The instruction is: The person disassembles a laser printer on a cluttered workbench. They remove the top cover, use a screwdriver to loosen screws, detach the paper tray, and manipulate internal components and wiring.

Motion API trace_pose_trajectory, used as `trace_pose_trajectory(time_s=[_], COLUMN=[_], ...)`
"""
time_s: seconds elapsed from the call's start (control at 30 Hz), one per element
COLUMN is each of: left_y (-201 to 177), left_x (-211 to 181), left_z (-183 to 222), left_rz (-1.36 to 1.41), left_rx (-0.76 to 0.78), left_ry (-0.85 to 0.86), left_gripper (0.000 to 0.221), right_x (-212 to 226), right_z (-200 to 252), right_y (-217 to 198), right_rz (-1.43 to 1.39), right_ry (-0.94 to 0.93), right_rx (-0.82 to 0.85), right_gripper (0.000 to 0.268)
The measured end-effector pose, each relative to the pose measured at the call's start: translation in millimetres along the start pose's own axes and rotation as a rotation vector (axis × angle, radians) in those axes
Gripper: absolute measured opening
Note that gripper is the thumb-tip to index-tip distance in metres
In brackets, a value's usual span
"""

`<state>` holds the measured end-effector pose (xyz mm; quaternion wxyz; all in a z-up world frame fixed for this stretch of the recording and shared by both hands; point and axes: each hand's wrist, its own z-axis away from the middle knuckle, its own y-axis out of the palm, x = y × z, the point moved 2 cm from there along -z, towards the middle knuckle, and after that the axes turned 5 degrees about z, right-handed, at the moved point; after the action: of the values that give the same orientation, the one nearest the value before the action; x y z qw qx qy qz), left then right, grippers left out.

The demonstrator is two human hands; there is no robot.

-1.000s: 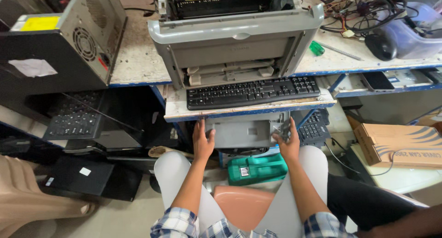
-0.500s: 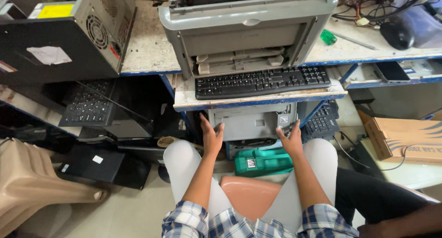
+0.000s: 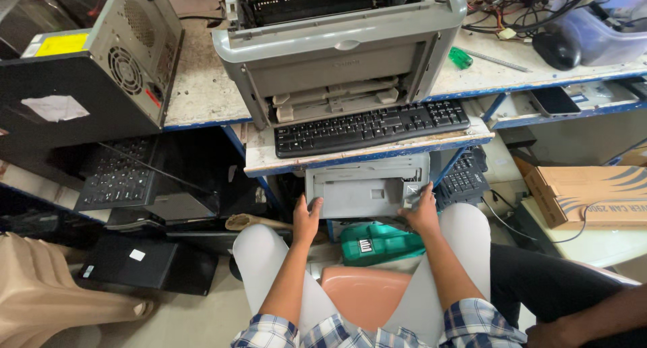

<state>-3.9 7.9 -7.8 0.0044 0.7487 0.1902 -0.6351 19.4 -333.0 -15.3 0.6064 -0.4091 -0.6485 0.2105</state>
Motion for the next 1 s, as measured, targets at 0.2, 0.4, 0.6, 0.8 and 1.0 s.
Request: trace_pose_trajectory(time_s=[0.2, 0.4, 0.6, 0.8, 1.0], left_y=[3, 8, 6, -7, -22], left_x=[5, 21, 24, 25, 21], left_z=[-6, -15, -19, -16, -13], left_rz=[0.086, -0.01, -0.042, -0.047, -0.203], left_rx=[-0.078, -0.122, -0.203, -0.244, -0.318], left_ry=[0.05, -0.034, -0.013, -0.106, 0.017], left_gripper=[0.058, 0.055, 0.046, 0.044, 0.054], right_x=[-6, 4, 1, 8, 8], right_z=[0, 4, 5, 7, 5], right_y=[0, 11, 4, 4, 13], right_rz=[-0.079, -0.132, -0.689, -0.688, -0.648], right_ry=[-0.006, 0.318, 0.842, 0.838, 0.815], right_rx=[-0.06, -0.009, -0.004, 0.249, 0.247], right_gripper=[0.135, 0.139, 0.13, 0.108, 0.09])
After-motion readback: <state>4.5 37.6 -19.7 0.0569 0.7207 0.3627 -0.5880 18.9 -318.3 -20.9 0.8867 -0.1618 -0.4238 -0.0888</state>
